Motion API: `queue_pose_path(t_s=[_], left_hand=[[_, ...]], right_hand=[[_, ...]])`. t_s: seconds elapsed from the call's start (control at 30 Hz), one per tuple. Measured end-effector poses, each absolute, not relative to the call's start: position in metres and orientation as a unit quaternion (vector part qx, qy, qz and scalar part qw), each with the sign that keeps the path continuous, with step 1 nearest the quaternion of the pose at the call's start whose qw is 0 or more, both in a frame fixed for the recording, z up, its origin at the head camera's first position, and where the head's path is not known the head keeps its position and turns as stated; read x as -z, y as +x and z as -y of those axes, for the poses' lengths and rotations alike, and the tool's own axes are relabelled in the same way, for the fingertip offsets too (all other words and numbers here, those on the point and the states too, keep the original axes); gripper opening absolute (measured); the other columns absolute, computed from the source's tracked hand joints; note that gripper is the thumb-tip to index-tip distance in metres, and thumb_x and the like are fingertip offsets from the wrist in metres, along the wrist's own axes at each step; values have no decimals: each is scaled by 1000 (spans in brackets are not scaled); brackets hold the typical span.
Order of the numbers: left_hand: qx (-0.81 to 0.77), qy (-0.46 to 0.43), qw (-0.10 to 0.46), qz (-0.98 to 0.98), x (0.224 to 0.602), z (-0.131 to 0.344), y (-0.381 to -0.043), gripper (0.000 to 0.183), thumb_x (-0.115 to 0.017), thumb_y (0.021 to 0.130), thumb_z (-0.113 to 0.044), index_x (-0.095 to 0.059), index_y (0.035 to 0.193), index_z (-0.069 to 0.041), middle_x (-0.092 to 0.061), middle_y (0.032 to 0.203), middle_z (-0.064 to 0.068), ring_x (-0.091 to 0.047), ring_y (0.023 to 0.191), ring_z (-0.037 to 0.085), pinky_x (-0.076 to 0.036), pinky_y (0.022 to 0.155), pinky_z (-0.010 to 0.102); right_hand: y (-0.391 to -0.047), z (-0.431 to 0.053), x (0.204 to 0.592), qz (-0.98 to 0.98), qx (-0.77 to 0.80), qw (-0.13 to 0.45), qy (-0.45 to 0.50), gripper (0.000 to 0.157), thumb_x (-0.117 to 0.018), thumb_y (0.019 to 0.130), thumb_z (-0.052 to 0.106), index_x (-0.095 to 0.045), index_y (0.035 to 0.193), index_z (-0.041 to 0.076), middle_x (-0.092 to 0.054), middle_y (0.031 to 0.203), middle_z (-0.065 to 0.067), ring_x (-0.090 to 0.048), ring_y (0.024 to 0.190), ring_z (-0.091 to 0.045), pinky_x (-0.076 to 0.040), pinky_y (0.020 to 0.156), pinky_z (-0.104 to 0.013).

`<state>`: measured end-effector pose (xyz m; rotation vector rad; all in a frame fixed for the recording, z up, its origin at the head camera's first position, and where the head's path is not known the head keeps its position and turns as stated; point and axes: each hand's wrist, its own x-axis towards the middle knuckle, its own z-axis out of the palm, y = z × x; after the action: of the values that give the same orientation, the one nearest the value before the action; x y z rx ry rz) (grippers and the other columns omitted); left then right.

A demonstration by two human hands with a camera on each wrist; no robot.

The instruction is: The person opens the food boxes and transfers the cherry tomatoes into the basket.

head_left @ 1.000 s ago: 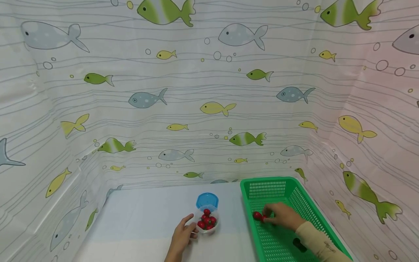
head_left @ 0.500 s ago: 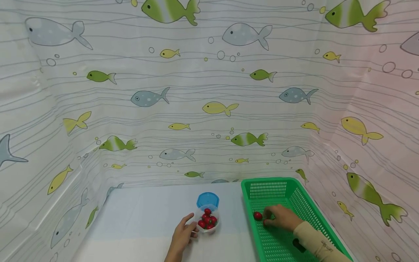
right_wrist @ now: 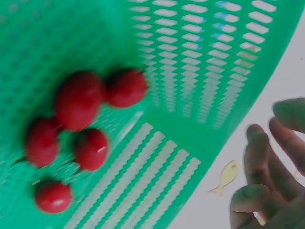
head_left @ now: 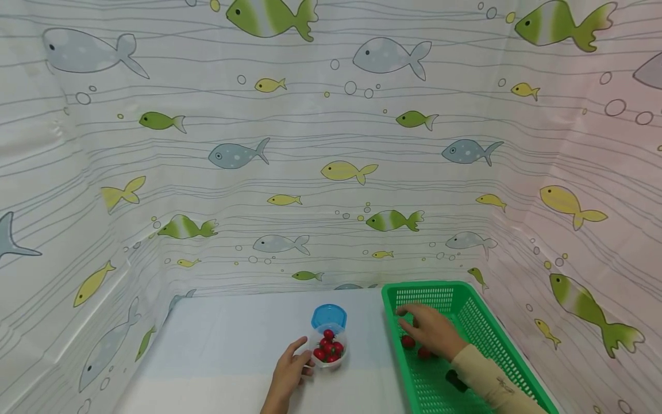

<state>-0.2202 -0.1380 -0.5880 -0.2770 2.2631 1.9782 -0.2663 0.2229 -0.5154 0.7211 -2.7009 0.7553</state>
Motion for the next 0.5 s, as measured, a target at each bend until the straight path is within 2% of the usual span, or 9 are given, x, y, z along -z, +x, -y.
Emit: queue_pose_path(t_s=[0.17, 0.5], left_hand=[[-655, -86, 66, -748, 588, 139, -220, 57, -59, 101, -24, -42, 149, 1, -70, 84, 2, -67, 72, 17, -45, 61, 33], [-645, -82, 60, -757, 588, 145, -221, 57, -58, 101, -25, -42, 150, 1, -70, 86, 2, -67, 74, 19, -47, 62, 35]], right_hand=[[-266, -201, 505, 912, -262, 167, 269, 19, -73, 95, 22, -71, 114, 27, -68, 108, 14, -52, 72, 2, -47, 63, -23], [-270, -180, 501, 911, -265, 146, 279, 18, -73, 95, 22, -70, 112, 29, -69, 108, 14, -50, 65, 3, -46, 61, -23]])
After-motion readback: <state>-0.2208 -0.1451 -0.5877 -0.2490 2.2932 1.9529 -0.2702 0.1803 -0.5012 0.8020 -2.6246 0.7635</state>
